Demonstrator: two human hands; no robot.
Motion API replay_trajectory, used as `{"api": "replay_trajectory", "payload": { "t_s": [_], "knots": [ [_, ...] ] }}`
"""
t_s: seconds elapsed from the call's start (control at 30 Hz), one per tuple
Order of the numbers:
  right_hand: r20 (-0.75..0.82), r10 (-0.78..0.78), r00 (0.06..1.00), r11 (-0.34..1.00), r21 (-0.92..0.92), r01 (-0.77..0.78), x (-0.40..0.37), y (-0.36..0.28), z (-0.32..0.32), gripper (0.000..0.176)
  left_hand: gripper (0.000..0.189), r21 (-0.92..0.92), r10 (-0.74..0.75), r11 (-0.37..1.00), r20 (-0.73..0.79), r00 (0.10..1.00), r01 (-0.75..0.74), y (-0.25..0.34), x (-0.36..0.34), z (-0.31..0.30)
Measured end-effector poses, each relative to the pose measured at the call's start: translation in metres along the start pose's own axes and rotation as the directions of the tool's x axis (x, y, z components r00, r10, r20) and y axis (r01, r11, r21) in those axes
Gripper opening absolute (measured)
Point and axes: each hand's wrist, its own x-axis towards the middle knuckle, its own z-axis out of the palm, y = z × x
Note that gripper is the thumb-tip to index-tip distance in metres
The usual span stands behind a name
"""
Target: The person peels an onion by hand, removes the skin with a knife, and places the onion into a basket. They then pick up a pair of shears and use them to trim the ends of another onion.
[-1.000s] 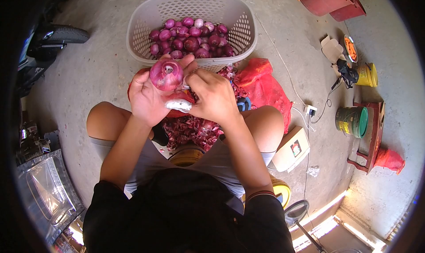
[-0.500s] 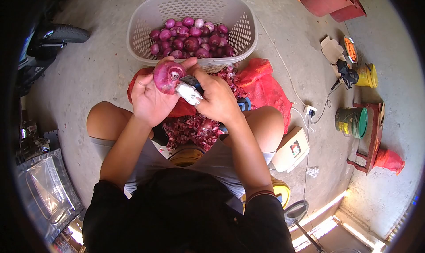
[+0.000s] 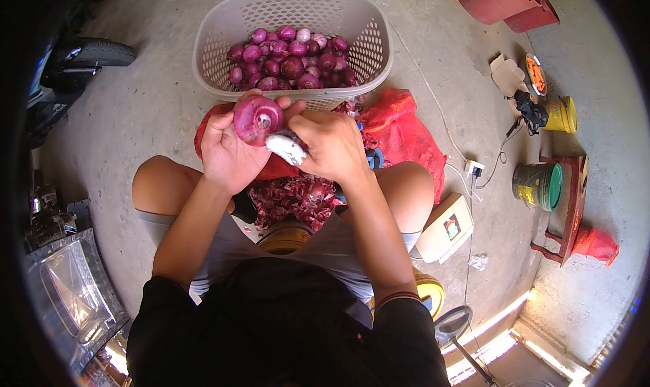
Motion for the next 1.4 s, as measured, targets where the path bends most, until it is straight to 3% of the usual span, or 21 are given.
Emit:
{"api": "replay_trajectory", "payload": {
  "t_s": [0.1, 0.27, 0.4, 0.7, 0.8, 1.0, 1.1, 1.4],
  "knots": [
    [-0.030, -0.066, 0.997, 0.998, -0.015, 0.065, 0.003, -0.004, 0.002, 0.024, 0.045, -0.027, -0.013, 1.000, -0.025, 1.000, 0.012, 0.001, -0.001, 0.003],
    [-0.048, 0.114, 0.992, 0.986, 0.127, -0.108, -0.004, 0.002, 0.009, 0.031, 0.042, 0.008, -0.008, 1.000, -0.117, 0.993, 0.009, 0.005, -0.002, 0.007],
    [-0.004, 0.177, 0.984, 0.967, 0.186, -0.173, -0.002, 0.001, 0.006, 0.030, 0.042, 0.031, -0.010, 0.999, -0.100, 0.995, 0.014, 0.005, -0.002, 0.009],
    [-0.017, 0.125, 0.992, 0.985, 0.126, -0.122, -0.001, 0.000, 0.006, 0.032, 0.042, 0.058, 0.001, 0.998, -0.117, 0.993, 0.006, 0.003, -0.003, 0.009],
    [0.055, 0.179, 0.982, 0.975, 0.126, -0.184, -0.002, -0.002, 0.002, 0.032, 0.042, 0.055, -0.003, 0.998, -0.118, 0.993, 0.010, 0.003, -0.002, 0.009],
    [-0.038, 0.121, 0.992, 0.982, 0.148, -0.114, -0.002, 0.000, 0.007, 0.028, 0.041, 0.055, 0.007, 0.998, -0.096, 0.995, -0.002, 0.002, -0.002, 0.007],
    [0.027, 0.064, 0.998, 0.992, 0.109, -0.066, -0.004, 0.004, 0.006, 0.025, 0.041, 0.051, 0.014, 0.999, -0.090, 0.996, -0.009, 0.000, -0.002, 0.005],
    [-0.028, 0.002, 1.000, 0.999, -0.048, -0.003, 0.001, -0.005, -0.001, 0.023, 0.037, 0.068, 0.057, 0.996, -0.073, 0.996, -0.052, -0.001, -0.001, 0.007]
  ]
}}
